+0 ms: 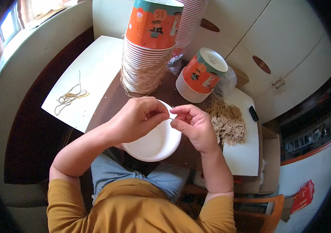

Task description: Attaching pre-cut string handles to paper buckets by threading them through holes.

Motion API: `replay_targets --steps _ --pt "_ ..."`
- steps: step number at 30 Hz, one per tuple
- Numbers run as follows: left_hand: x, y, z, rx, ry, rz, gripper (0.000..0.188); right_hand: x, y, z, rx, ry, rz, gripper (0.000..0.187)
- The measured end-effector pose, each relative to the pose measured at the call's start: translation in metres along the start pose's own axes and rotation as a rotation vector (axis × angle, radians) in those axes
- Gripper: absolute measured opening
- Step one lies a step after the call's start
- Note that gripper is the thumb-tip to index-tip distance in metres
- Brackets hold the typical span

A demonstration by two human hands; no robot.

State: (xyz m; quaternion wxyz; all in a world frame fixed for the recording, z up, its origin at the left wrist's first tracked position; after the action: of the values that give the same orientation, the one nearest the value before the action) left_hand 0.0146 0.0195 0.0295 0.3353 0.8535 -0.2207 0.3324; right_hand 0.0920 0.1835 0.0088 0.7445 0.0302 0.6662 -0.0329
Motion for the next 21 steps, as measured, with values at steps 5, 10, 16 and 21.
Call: replay_targets --steps 5,10,16,21 --pt "0.009 0.009 -0.005 0.019 -0.023 -0.044 0.011 -0.041 -0.015 0.01 0.29 0.594 0.717 0.013" --pt "0.011 0.037 -0.008 0.152 -0.044 -0.19 0.02 -0.097 -0.005 0.0 0.321 0.655 0.868 0.005" --pt "-0.044 0.039 0.024 -0.026 0.172 -0.446 0.035 -0.217 0.052 0.031 0.214 0.805 0.486 0.024" --pt "-0.061 0.023 0.049 0.161 0.331 -0.302 0.038 -0.12 -0.034 -0.018 0.071 0.333 0.67 0.006"
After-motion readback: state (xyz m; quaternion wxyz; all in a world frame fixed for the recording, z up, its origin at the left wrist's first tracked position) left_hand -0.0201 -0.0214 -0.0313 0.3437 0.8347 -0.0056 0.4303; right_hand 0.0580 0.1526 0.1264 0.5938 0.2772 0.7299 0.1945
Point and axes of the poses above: each hand's wrist, its own z-axis away from the middle knuckle, its own y-axis out of the back of the hand, x = y × z, the point moved 3 cm from there along -z, towards the middle knuckle, and after that the axes turned 13 degrees about -y, right-handed, at the moved point
